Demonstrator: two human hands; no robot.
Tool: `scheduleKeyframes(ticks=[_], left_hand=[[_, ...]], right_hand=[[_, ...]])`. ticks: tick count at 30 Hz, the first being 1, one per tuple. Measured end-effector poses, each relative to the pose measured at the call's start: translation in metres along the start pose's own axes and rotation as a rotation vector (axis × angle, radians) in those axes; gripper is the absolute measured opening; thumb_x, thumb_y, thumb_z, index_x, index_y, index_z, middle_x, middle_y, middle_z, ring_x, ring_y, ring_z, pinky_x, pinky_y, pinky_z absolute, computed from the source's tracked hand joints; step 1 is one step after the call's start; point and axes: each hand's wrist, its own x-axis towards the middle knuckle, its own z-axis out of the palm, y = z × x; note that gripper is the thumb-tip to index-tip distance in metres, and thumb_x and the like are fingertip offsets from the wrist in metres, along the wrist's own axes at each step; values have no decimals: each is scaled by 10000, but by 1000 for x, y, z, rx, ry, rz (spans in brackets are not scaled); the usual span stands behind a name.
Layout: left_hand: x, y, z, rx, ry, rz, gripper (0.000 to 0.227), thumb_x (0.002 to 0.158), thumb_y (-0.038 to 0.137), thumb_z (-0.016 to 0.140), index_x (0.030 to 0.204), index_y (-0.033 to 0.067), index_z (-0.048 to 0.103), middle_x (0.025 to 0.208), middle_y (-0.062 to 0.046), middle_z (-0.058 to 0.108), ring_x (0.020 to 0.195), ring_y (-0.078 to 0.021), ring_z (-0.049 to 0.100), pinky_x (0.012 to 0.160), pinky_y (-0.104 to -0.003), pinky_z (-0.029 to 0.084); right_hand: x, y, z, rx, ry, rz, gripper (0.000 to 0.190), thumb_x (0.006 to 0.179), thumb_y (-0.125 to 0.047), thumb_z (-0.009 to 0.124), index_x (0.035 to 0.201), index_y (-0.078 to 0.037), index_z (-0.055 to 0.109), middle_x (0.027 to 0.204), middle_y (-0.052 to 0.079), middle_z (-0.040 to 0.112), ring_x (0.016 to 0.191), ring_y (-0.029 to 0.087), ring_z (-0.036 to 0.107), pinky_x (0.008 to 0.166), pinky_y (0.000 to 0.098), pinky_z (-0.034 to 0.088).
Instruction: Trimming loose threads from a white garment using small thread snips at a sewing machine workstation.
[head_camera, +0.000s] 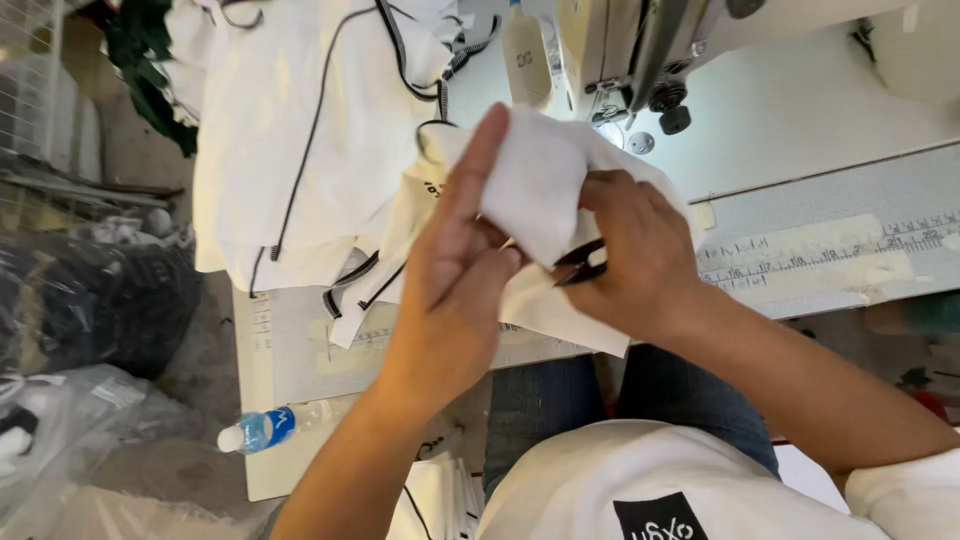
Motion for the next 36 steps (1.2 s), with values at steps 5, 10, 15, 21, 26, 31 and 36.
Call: scheduleKeyframes(ticks=[5, 10, 15, 21, 26, 31, 36], left_hand=[[-48, 30, 15, 492, 205, 221, 710, 1024, -165, 416, 1656, 65, 189, 1624, -133, 357, 868, -128, 414, 720, -228, 404], [-60, 30, 27, 993, 366, 433, 541, 1046, -34, 559, 1561, 75, 435, 1584, -83, 593, 1026, -97, 724, 892, -194, 580], [-59, 45, 12, 1387, 433, 834, 463, 852, -185, 494, 1183, 35, 729, 878, -109, 670, 609, -159, 555, 462, -307, 380], [-60, 64, 14, 1450, 380, 726, 281, 942, -207, 703, 1128, 0, 742, 798, -57, 705, 581, -82, 490, 432, -234, 306], [-78, 85, 14, 1639, 398, 589, 90, 947, 7, 816, 982, -11, 735, 1148, -187, 413, 1034, -339, 370, 849, -489, 353], [-62, 77, 9, 1081, -5, 353, 382, 760, -180, 725, 742, 65, 433, 993, -168, 734, 1026, -247, 762, 736, -238, 613], [-18, 28, -14, 917, 63, -85, 314, 935, 245, 790, 951, 135, 497, 758, 23, 495, 619, -96, 444, 522, -250, 338]], right_hand=[[12, -43, -63, 327, 130, -228, 175, 930, -96, 688, 1080, -26, 632, 1077, 122, 724, 713, 180, 592, 673, 319, 489], [10, -86, -69, 440, 31, -281, 536, 862, -314, 762, 1237, 18, 570, 1150, 167, 688, 1046, 372, 698, 874, 443, 518], [4, -87, -96, 804, -117, -158, 280, 947, -167, 645, 1194, -38, 622, 1225, 113, 697, 508, 80, 291, 538, 241, 333], [9, -90, -67, 507, 99, -246, 167, 1001, -137, 548, 1105, -67, 658, 1065, 108, 726, 937, 302, 702, 854, 392, 520], [8, -69, -144, 509, 28, -98, 212, 965, 168, 580, 1134, 58, 646, 1056, 160, 708, 886, 228, 664, 769, 299, 491], [9, 30, -166, 257, -40, 0, 277, 1196, 253, 415, 1237, 191, 682, 1287, 312, 670, 1041, 329, 624, 883, 355, 460], [21, 16, -165, 17, -265, 143, 80, 1094, 88, 729, 1164, 108, 759, 1064, 213, 729, 905, 311, 664, 792, 398, 503]])
